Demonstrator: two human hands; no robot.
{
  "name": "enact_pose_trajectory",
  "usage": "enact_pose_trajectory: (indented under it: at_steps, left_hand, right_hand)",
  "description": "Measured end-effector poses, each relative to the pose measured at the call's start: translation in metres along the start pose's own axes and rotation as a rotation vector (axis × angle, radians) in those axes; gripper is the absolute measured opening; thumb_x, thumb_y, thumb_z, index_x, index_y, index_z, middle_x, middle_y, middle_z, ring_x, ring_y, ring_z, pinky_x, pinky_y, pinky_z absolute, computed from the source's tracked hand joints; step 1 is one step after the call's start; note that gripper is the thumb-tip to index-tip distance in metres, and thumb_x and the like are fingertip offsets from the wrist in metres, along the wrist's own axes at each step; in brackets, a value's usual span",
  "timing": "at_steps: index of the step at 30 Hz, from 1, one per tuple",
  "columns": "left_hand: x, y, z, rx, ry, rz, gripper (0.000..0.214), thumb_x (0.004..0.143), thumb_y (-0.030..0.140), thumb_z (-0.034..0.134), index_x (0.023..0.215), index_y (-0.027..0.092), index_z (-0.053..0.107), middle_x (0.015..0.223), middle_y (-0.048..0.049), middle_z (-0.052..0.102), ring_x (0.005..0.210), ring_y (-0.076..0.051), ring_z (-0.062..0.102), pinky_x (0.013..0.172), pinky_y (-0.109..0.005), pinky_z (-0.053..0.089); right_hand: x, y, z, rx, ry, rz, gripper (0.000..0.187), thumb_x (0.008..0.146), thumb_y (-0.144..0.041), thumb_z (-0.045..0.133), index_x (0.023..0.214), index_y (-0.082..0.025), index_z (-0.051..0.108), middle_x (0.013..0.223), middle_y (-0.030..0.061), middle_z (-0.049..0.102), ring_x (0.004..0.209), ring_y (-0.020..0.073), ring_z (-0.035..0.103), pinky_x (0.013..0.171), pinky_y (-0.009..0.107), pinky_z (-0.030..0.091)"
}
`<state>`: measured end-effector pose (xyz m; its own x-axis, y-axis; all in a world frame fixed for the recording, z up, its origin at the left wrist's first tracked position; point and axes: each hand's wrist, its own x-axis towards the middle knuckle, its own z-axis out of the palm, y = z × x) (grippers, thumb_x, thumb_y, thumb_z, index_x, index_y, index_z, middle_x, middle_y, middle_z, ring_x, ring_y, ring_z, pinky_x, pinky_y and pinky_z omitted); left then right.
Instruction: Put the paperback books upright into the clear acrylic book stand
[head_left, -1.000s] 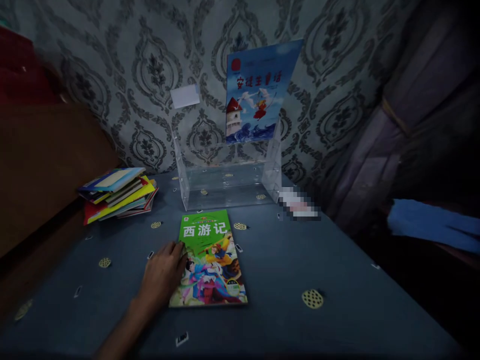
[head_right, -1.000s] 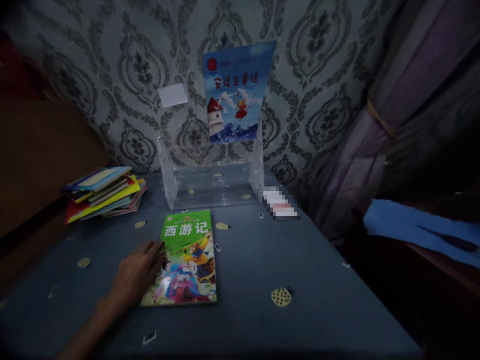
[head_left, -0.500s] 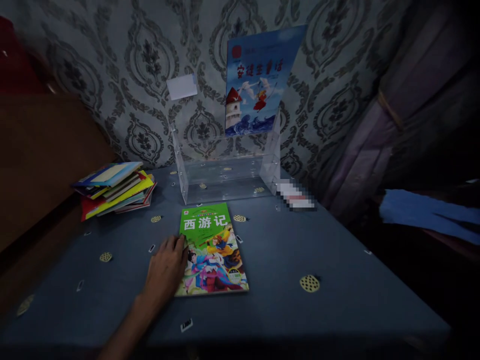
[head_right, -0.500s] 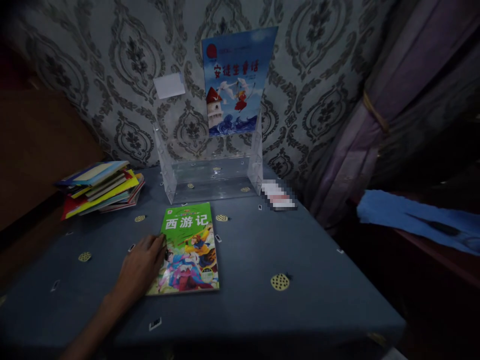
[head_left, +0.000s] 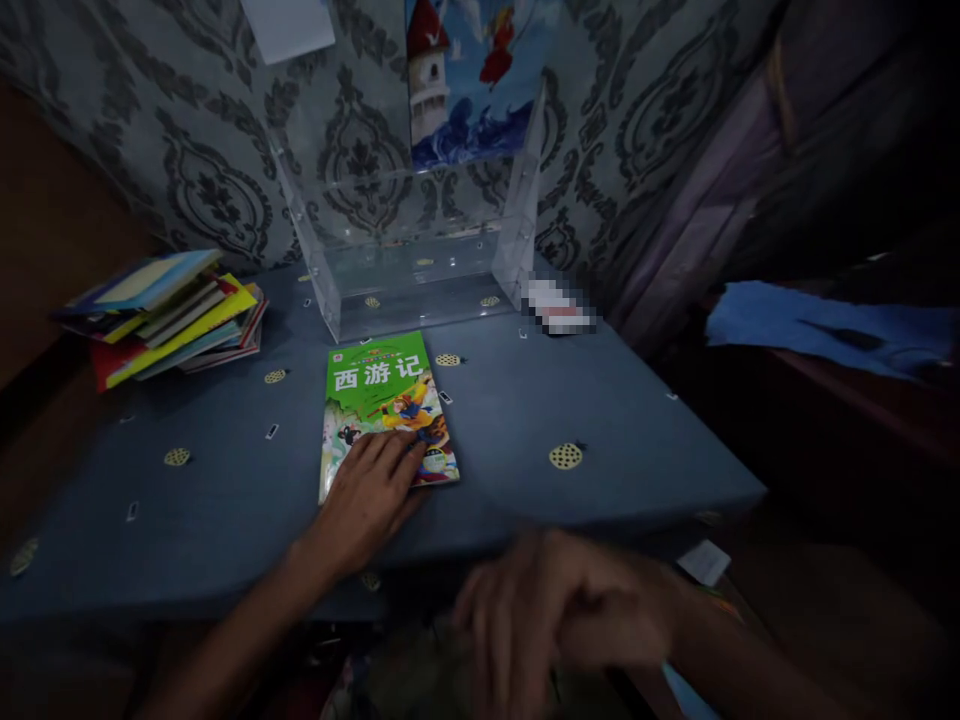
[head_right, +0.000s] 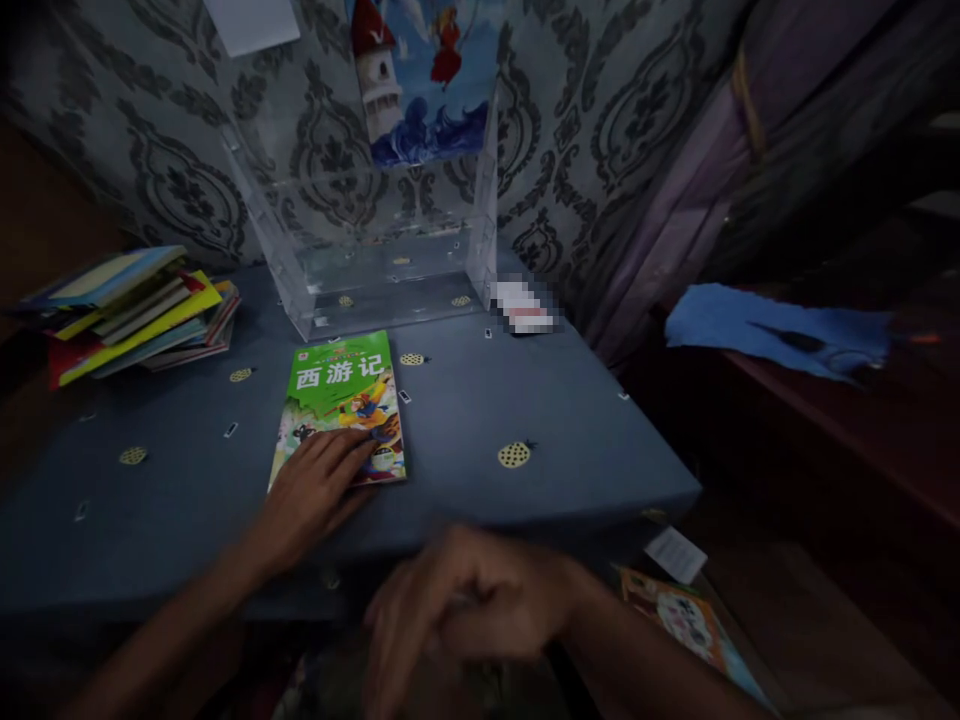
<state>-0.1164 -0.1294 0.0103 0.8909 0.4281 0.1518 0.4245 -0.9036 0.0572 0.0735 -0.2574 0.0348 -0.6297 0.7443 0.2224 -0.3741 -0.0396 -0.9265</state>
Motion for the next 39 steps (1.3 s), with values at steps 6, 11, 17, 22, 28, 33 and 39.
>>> enact_pose_trajectory:
  at_steps: [6, 11, 17, 22, 28, 33, 39]
  left_hand:
    - [0.000, -0.002, -0.001, 0.091, -0.003, 0.024, 0.037, 0.100, 0.029, 0.043, 0.132, 0.013, 0.056, 0.134, -0.0136, 0.060, 0.125, -0.026, 0.052, 0.106, -0.043, 0.043]
    - [0.005, -0.001, -0.013, 0.063, -0.090, -0.003, 0.038, 0.101, 0.025, 0.037, 0.132, 0.016, 0.057, 0.133, -0.0123, 0.060, 0.122, -0.025, 0.055, 0.101, -0.043, 0.048]
    - [0.005, 0.002, -0.012, 0.091, -0.061, 0.020, 0.037, 0.100, 0.029, 0.041, 0.130, 0.014, 0.057, 0.131, -0.0128, 0.061, 0.121, -0.026, 0.055, 0.100, -0.042, 0.048]
    - [-0.003, 0.003, 0.000, 0.084, 0.065, 0.035, 0.039, 0.098, 0.034, 0.049, 0.129, 0.012, 0.056, 0.131, -0.0141, 0.060, 0.121, -0.028, 0.054, 0.101, -0.044, 0.046]
    - [0.000, -0.021, -0.004, -0.106, 0.107, 0.039, 0.032, 0.097, 0.032, 0.050, 0.125, 0.019, 0.057, 0.123, -0.0096, 0.064, 0.114, -0.024, 0.057, 0.099, -0.042, 0.046]
    - [0.010, -0.072, 0.002, -0.020, 0.163, -0.355, 0.040, 0.095, 0.032, 0.050, 0.129, 0.011, 0.053, 0.134, -0.0198, 0.053, 0.123, -0.032, 0.051, 0.101, -0.049, 0.043]
    - [0.019, -0.102, 0.010, -0.153, 0.121, -0.489, 0.041, 0.095, 0.028, 0.044, 0.133, 0.013, 0.048, 0.127, -0.0152, 0.060, 0.117, -0.028, 0.056, 0.100, -0.043, 0.045]
  right_hand:
    - [-0.009, -0.010, -0.042, -0.391, 0.766, 0.028, 0.025, 0.089, -0.042, 0.062, 0.096, -0.023, 0.076, 0.092, 0.0062, 0.076, 0.089, 0.0194, 0.071, 0.086, 0.033, 0.054]
    - [-0.006, 0.007, -0.054, -0.486, 0.864, 0.034, 0.024, 0.090, -0.036, 0.058, 0.100, -0.021, 0.073, 0.094, 0.0059, 0.075, 0.086, 0.0177, 0.070, 0.082, 0.032, 0.055]
    - [-0.002, 0.019, -0.053, -0.669, 0.808, 0.068, 0.027, 0.094, -0.025, 0.048, 0.108, -0.021, 0.070, 0.093, 0.0062, 0.073, 0.087, 0.0179, 0.068, 0.079, 0.032, 0.056]
    - [0.009, 0.024, -0.048, -1.028, 0.764, 0.015, 0.030, 0.093, -0.019, 0.046, 0.114, -0.021, 0.068, 0.103, 0.0083, 0.068, 0.095, 0.0204, 0.066, 0.083, 0.036, 0.055]
    - [0.025, 0.042, -0.056, -1.299, 0.697, 0.007, 0.037, 0.093, -0.027, 0.049, 0.129, -0.021, 0.058, 0.133, 0.0131, 0.056, 0.122, 0.0266, 0.056, 0.102, 0.046, 0.049]
    - [0.048, 0.052, -0.085, -1.376, 0.678, 0.076, 0.042, 0.093, -0.033, 0.050, 0.132, -0.018, 0.056, 0.141, 0.0178, 0.048, 0.128, 0.0316, 0.051, 0.104, 0.052, 0.045]
    - [0.076, 0.049, -0.126, -1.300, 0.731, 0.042, 0.043, 0.088, -0.025, 0.052, 0.130, -0.016, 0.057, 0.136, 0.0176, 0.052, 0.129, 0.0298, 0.049, 0.106, 0.049, 0.042]
